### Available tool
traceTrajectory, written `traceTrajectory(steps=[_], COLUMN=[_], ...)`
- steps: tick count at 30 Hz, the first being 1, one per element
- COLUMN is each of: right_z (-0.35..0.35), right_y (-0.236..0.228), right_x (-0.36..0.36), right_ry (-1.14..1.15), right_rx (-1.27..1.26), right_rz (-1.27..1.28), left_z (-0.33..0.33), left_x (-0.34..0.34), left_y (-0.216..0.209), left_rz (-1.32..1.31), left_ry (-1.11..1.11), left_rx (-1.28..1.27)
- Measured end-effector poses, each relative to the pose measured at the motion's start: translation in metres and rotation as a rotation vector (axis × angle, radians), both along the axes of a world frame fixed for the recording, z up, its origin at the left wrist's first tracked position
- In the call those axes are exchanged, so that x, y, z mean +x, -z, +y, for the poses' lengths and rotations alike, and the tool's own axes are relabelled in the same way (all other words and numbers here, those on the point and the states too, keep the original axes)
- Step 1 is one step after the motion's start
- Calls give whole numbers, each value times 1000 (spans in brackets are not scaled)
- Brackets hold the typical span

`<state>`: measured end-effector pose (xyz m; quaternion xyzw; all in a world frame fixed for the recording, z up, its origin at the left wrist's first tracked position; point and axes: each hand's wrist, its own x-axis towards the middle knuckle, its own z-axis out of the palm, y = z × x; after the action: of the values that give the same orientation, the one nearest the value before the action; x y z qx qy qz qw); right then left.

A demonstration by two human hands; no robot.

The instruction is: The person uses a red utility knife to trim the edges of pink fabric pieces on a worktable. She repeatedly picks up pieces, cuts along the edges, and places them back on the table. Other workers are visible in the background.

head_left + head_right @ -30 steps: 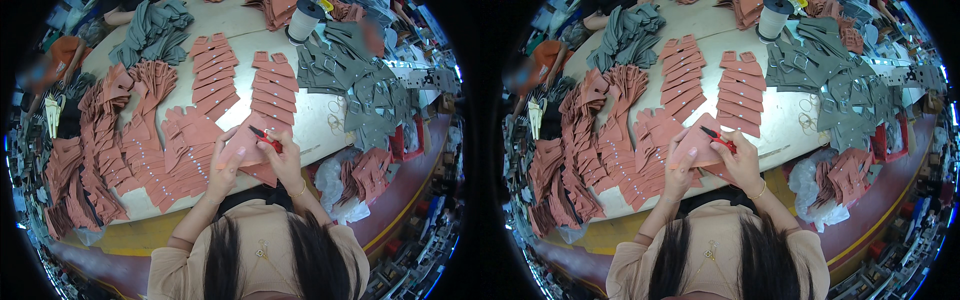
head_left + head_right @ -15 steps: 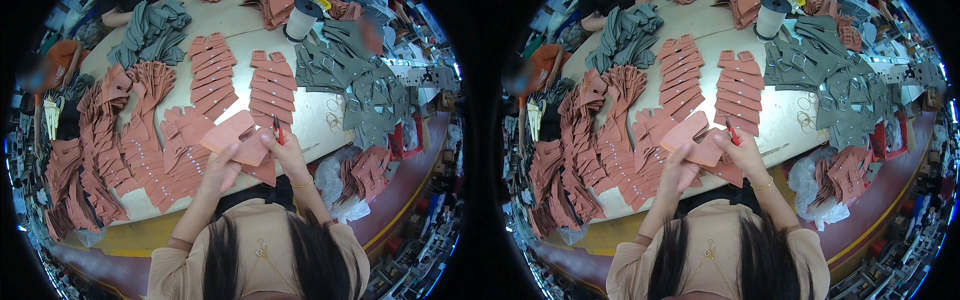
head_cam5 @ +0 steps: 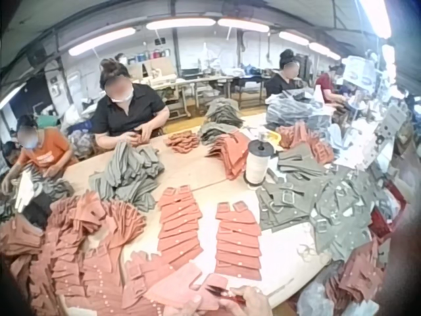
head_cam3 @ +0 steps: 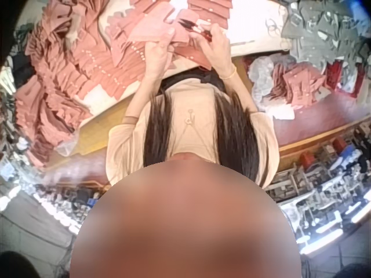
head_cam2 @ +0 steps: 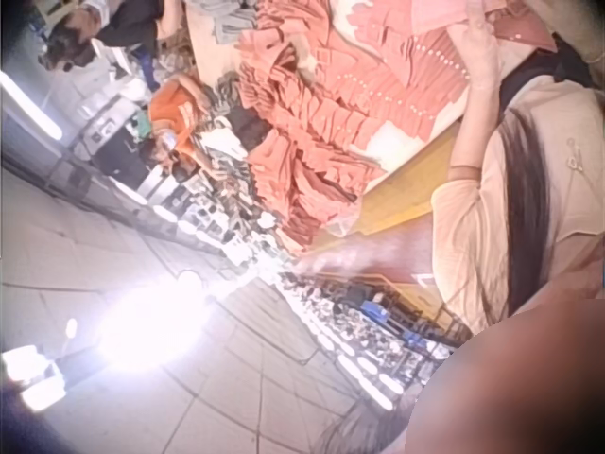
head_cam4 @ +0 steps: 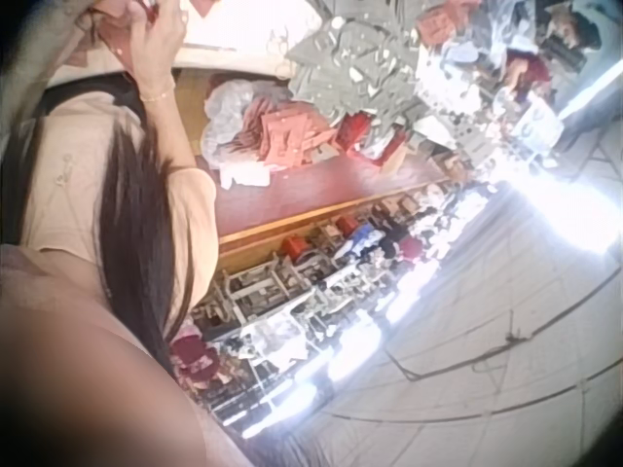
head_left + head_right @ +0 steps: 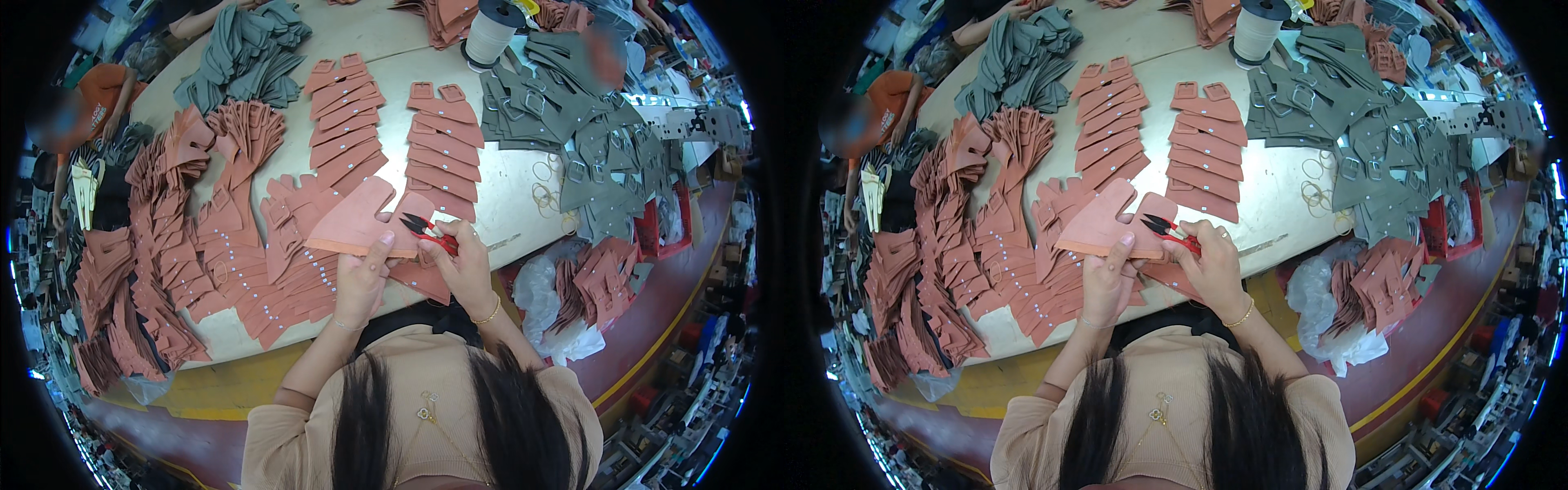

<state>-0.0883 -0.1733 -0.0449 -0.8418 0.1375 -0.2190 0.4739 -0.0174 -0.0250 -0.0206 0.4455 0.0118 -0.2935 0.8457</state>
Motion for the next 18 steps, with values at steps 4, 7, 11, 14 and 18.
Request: traceTrajectory(steps=[4, 7, 11, 14, 18], right_z=[-4, -5, -7, -8, -9], right_y=[-1, 0, 1, 3, 7], right_x=[-3, -3, -2, -1, -1], right_ry=[-45, -41, -37, -23, -22], right_rx=[-46, -46, -48, 4, 16], right_rz=[21, 21, 10, -42, -24], left_z=[-3, -3, -4, -6, -8], left_x=[0, -2, -3, -5, -5], left_y=[-1, 0, 1, 2, 5], left_rz=[-14, -29, -53, -58, -66], left_ry=[-11, -21, -38, -68, -52], left_rx=[-13, 9, 117, 112, 150])
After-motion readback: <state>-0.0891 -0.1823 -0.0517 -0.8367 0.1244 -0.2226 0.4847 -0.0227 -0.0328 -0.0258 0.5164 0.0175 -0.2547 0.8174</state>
